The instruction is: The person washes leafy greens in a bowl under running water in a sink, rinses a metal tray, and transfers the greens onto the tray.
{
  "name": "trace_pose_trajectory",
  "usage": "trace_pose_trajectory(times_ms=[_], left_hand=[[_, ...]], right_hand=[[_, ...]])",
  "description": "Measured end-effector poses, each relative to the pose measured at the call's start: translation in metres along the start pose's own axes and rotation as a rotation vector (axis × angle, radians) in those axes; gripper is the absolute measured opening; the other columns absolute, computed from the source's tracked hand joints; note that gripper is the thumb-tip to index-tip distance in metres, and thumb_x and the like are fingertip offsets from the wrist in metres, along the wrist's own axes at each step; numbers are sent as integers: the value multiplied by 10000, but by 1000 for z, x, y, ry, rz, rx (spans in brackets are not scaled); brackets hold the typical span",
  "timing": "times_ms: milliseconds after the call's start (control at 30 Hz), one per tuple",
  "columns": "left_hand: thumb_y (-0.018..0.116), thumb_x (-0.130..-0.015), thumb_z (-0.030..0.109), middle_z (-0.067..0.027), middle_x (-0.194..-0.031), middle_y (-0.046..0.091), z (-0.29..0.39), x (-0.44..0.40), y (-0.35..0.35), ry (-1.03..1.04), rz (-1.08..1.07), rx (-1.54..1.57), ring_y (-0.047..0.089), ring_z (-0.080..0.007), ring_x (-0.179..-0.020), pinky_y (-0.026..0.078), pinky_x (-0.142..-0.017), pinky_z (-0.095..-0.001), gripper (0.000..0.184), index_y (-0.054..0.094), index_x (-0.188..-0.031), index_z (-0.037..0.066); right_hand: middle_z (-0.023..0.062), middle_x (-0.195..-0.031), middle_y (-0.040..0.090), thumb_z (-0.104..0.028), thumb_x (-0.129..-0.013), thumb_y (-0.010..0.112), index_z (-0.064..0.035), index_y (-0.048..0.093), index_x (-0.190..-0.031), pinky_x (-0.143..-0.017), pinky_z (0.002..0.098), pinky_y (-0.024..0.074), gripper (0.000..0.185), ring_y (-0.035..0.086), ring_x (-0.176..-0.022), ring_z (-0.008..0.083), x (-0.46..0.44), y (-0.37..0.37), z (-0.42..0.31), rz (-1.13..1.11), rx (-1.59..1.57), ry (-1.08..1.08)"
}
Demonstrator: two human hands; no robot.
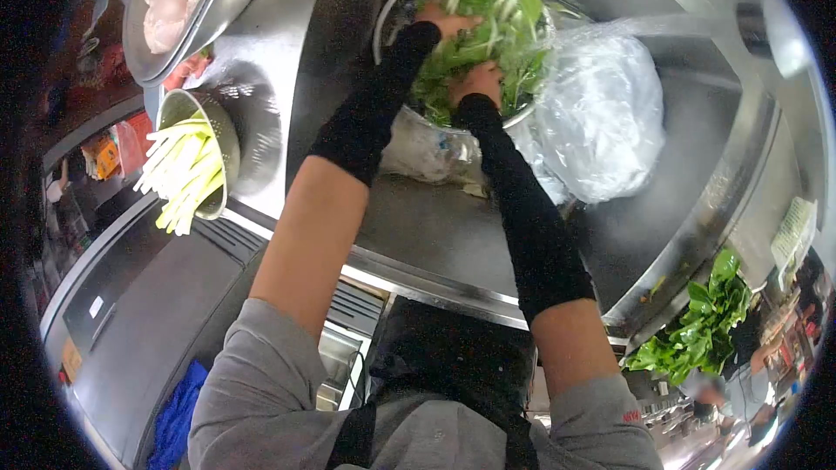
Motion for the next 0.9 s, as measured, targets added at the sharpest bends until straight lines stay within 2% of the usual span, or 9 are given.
trace_pose_trajectory(times_ms=[167,267,367,500,600,667,733,833,900], left_hand=[[765,-627,507,-270,-1301,480,22,34,-17,-111,61,116,520,-374,-1185,429,-997,-477,1113,235,-1428,-56],[769,-661,392,-263,-1243,524,28,60,-22,-228,163,214,555,-363,-1145,459,-954,-474,1031,232,-1421,-52],[730,-748,260,-267,-1270,503,41,100,-32,-238,204,357,510,-394,-1188,448,-954,-513,919,196,-1435,-37],[658,-836,173,-232,-1295,494,47,114,-23,-311,126,233,447,-413,-1245,365,-1012,-571,771,211,-1441,2],[636,-853,162,-238,-1270,511,25,80,24,-275,230,296,473,-444,-1197,321,-1012,-615,745,207,-1445,20],[624,-851,143,-258,-1235,527,52,124,-11,-199,189,411,494,-456,-1155,332,-980,-630,702,236,-1423,19],[620,-838,111,-287,-1187,544,81,150,-38,-78,226,433,515,-469,-1108,359,-929,-620,666,268,-1392,-1],[603,-779,21,-298,-1020,598,119,188,-44,113,441,301,563,-492,-975,421,-809,-579,564,356,-1283,-29],[602,-763,11,-282,-983,614,153,209,-56,160,323,271,575,-494,-950,429,-806,-578,509,384,-1222,-23]], right_hand=[[191,-1052,652,-290,-705,753,-86,537,-1234,-814,457,526,607,651,-934,364,-18,-8,39,327,121,-88],[228,-1081,621,-198,-715,703,3,551,-1162,-857,442,484,513,610,-957,391,2,-25,52,636,24,-306],[270,-1201,566,-283,-809,669,50,485,-1279,-958,460,432,605,539,-1128,423,27,-44,44,440,-270,-307],[245,-1223,588,-428,-905,574,15,435,-1381,-920,445,459,664,564,-1119,410,-38,43,81,327,-6,-481],[230,-1180,621,-460,-901,576,10,524,-1313,-907,447,471,627,590,-1078,412,-18,-8,53,-144,244,-324],[224,-1125,645,-332,-930,577,22,606,-1208,-887,432,491,451,611,-1057,376,2,-77,68,259,-302,-348],[206,-1106,643,-135,-925,568,39,614,-1153,-861,390,508,291,619,-1063,315,33,-130,55,185,-1199,-189],[193,-1128,620,-17,-904,561,56,602,-1115,-842,329,508,227,627,-1025,267,72,-200,21,60,-1474,-365],[173,-1180,599,-82,-910,583,42,586,-1149,-870,346,492,269,596,-1067,270,52,-207,29,-136,-1392,-354]])
Point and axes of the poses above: each hand's wrist, its own x-axis away from the middle knuckle, its own y-axis out of the palm, z = x × y, the point moved 7 cm from there along -x, towards the middle knuckle
